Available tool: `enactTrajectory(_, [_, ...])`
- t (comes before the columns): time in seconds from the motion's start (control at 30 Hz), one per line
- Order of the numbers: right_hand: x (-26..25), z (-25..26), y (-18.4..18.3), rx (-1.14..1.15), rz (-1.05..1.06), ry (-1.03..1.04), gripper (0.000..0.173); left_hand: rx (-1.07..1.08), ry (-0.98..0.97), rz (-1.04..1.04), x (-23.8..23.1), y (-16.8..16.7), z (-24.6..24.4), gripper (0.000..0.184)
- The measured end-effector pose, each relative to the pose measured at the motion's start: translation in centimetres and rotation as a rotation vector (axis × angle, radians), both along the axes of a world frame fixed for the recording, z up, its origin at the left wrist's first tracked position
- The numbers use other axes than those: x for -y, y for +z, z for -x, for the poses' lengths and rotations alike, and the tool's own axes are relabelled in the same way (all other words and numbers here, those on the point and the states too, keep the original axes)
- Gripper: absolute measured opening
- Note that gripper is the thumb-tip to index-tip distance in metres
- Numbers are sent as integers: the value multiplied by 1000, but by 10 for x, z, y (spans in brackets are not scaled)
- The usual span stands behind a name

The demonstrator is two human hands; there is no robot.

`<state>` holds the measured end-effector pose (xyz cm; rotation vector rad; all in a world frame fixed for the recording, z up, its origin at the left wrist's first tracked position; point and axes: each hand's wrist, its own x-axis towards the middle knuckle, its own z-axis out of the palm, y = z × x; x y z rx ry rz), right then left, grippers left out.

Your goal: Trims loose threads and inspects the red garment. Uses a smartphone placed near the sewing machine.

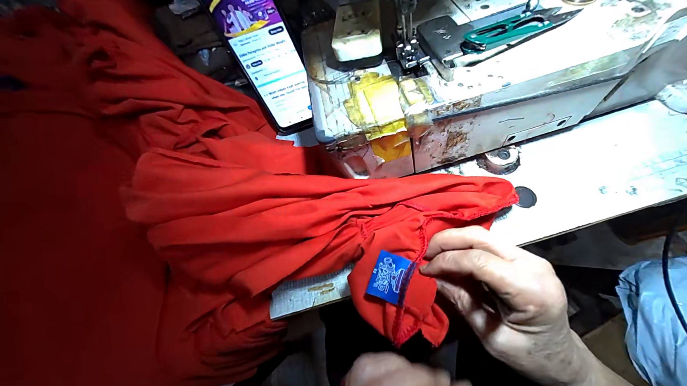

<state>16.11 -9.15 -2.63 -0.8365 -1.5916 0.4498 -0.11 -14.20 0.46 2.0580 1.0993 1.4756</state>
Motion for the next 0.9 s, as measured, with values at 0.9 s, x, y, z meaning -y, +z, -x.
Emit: enactTrajectory(0.9, [-13, -16, 17, -215, 426, 223, 12, -115, -14, 285, -63, 5, 17, 12])
